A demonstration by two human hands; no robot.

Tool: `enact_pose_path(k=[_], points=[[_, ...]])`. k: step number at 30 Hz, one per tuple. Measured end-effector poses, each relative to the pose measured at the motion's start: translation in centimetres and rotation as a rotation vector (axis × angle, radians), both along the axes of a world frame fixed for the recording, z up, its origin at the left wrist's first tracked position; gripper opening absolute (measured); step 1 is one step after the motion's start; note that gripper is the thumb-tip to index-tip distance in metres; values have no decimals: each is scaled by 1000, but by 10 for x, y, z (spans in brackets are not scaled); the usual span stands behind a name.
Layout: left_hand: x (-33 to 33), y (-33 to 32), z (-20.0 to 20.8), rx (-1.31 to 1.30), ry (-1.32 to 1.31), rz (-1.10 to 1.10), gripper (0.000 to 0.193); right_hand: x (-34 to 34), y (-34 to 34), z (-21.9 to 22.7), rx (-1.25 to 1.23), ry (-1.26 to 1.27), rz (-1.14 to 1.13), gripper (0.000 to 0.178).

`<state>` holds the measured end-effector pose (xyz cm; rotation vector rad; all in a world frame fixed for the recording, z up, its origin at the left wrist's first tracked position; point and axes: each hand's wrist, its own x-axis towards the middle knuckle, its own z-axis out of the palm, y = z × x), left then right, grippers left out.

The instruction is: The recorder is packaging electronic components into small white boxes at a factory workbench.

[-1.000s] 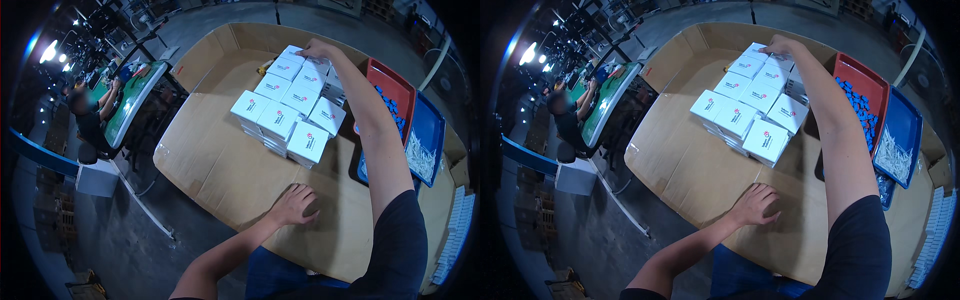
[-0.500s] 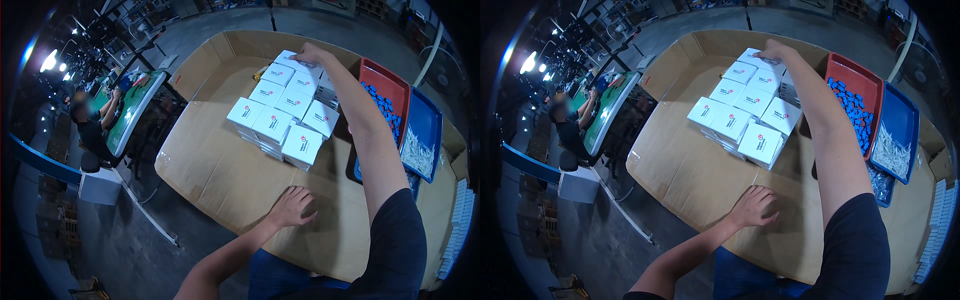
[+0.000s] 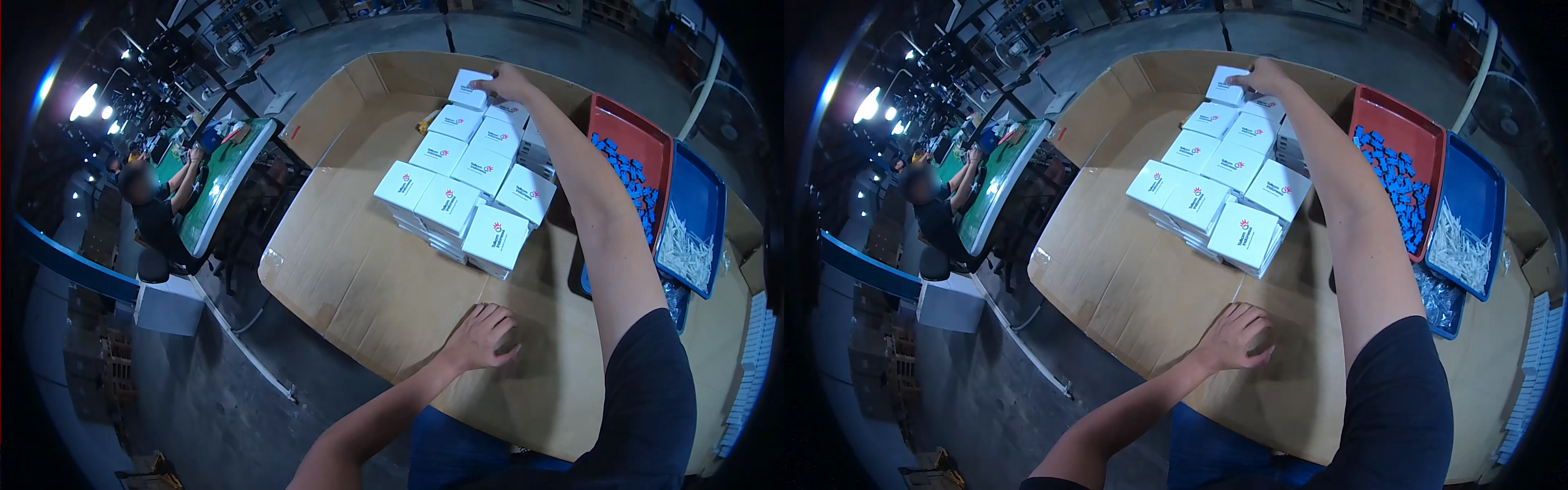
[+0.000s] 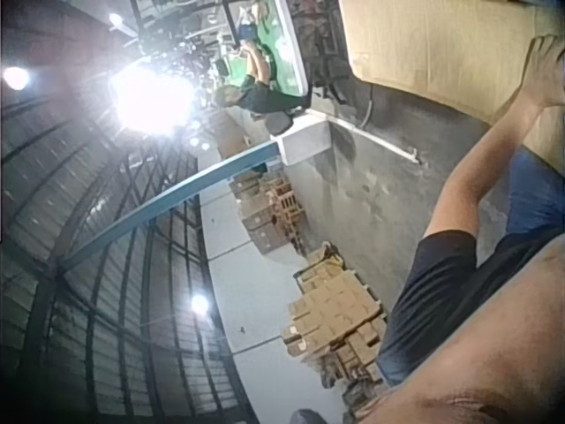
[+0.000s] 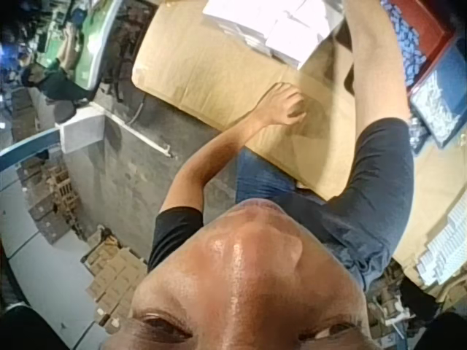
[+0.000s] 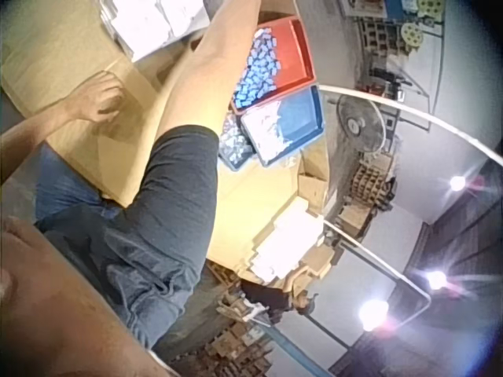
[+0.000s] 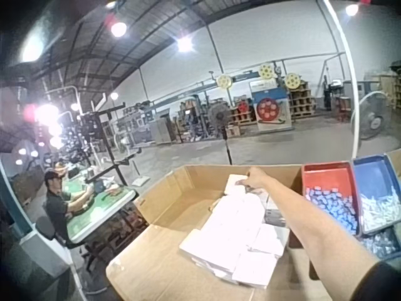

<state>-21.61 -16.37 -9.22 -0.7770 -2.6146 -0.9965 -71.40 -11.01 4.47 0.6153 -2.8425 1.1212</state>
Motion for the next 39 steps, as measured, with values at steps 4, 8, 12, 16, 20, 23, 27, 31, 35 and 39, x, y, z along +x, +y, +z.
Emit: enact_pose_path(k=[4,8,12,16,20,23,27,31,35,39], points=[[-4,9,1,46,8,-34,37,11,13,26,-515,296,74,48],[0,5,-1,39,-8,-33,36,76,39,85,-714,425,210,36],[0,6,-2,29,41,-31,34,164,114,124,-935,384,391,31],[-2,11,-6,20,56,-37,32,263,198,133,-958,446,340,32],[1,18,-5,19,112,-46,31,320,278,99,-880,554,248,34],[5,17,-2,3,123,-29,29,376,311,62,-802,453,34,34],[7,20,-5,1,141,-34,28,461,335,4,-1071,69,-229,36],[7,25,-1,-24,158,-43,26,515,345,-50,-1204,-23,-321,43],[11,31,0,-25,160,-15,24,550,349,-53,-1264,-38,-351,46],[13,19,-4,5,265,27,25,573,349,-51,-1343,30,-286,39]])
